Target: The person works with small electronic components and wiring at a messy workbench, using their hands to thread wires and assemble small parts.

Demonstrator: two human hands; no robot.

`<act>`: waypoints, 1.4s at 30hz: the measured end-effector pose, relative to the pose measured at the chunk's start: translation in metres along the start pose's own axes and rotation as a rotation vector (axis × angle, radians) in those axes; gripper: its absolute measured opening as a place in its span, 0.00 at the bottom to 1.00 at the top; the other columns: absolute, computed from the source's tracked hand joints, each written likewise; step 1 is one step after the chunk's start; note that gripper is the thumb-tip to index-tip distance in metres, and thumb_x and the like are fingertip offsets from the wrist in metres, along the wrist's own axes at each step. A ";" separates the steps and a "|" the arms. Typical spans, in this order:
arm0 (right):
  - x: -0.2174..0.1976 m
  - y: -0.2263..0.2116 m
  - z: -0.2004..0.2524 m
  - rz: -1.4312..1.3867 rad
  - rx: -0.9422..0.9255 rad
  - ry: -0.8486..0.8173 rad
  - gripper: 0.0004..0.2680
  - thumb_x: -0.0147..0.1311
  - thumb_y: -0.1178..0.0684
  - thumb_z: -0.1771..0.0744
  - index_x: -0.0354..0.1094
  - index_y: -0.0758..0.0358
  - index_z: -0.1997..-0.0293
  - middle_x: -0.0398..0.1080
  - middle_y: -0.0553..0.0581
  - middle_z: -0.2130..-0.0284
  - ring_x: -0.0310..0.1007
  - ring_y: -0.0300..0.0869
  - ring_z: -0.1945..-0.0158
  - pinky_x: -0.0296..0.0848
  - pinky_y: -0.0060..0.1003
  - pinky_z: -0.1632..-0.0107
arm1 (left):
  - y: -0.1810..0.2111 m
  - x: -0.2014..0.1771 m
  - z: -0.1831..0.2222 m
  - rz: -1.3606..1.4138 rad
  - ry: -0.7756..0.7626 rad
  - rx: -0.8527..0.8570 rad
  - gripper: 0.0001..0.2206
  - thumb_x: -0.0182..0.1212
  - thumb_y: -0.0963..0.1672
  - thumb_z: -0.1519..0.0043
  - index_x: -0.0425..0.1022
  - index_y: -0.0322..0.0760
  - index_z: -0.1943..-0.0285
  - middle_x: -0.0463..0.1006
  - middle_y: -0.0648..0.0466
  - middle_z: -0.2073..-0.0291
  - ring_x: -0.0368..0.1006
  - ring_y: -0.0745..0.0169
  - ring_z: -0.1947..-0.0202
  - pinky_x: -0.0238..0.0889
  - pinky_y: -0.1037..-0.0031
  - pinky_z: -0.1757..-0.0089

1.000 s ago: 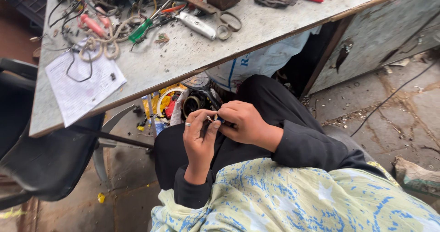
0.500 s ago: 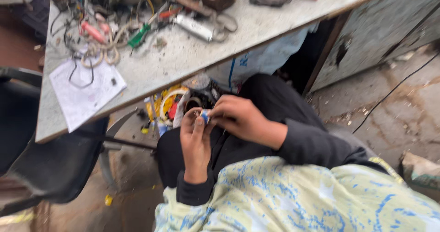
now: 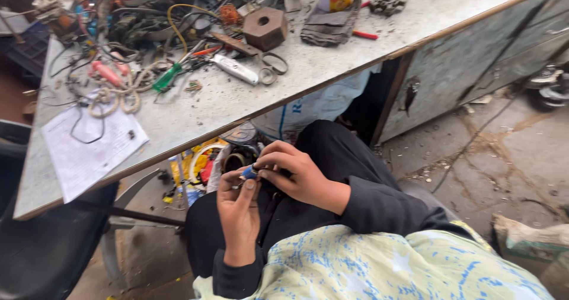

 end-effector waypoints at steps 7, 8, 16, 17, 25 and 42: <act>-0.019 0.005 0.001 -0.127 0.117 -0.071 0.07 0.65 0.61 0.35 0.74 0.63 0.54 0.67 0.53 0.56 0.71 0.37 0.59 0.73 0.30 0.59 | -0.011 0.009 -0.001 -0.067 -0.056 0.023 0.06 0.64 0.35 0.36 0.75 0.27 0.52 0.77 0.45 0.53 0.77 0.63 0.54 0.71 0.74 0.49; -0.020 0.002 0.002 -0.064 0.060 -0.050 0.07 0.66 0.61 0.35 0.74 0.62 0.55 0.67 0.53 0.56 0.71 0.37 0.58 0.73 0.30 0.58 | -0.012 0.008 -0.001 -0.099 -0.037 0.004 0.07 0.64 0.35 0.36 0.76 0.26 0.50 0.77 0.45 0.54 0.77 0.63 0.55 0.72 0.74 0.49; -0.043 0.000 0.015 0.075 0.122 0.010 0.06 0.65 0.61 0.35 0.70 0.64 0.62 0.67 0.52 0.60 0.70 0.36 0.61 0.71 0.31 0.61 | -0.020 0.034 -0.009 -0.168 -0.224 -0.033 0.05 0.67 0.35 0.38 0.73 0.29 0.59 0.74 0.50 0.53 0.73 0.71 0.61 0.70 0.78 0.58; -0.045 0.001 0.018 0.083 0.126 0.021 0.06 0.65 0.61 0.35 0.69 0.64 0.62 0.66 0.52 0.60 0.70 0.36 0.62 0.70 0.30 0.61 | -0.020 0.038 -0.009 -0.175 -0.233 -0.035 0.06 0.67 0.36 0.38 0.73 0.30 0.59 0.74 0.50 0.53 0.72 0.71 0.61 0.69 0.78 0.58; -0.068 -0.008 0.030 -0.162 0.190 -0.025 0.03 0.60 0.60 0.31 0.70 0.68 0.58 0.65 0.53 0.57 0.66 0.33 0.59 0.68 0.28 0.58 | -0.039 0.056 -0.013 -0.051 -0.283 -0.229 0.09 0.60 0.42 0.32 0.76 0.30 0.48 0.77 0.49 0.53 0.77 0.66 0.57 0.74 0.73 0.57; -0.069 0.010 0.036 -0.132 0.242 0.105 0.05 0.65 0.62 0.36 0.71 0.66 0.63 0.64 0.52 0.56 0.69 0.32 0.58 0.73 0.28 0.56 | -0.030 0.067 -0.013 -0.219 -0.335 -0.131 0.08 0.62 0.41 0.35 0.77 0.29 0.51 0.76 0.53 0.52 0.76 0.69 0.56 0.75 0.75 0.55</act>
Point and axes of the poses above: each hand's wrist, its own z-axis away from the middle knuckle, its own x-axis out of the palm, y = z × x, the point moved 5 cm from there along -z, towards the middle knuckle
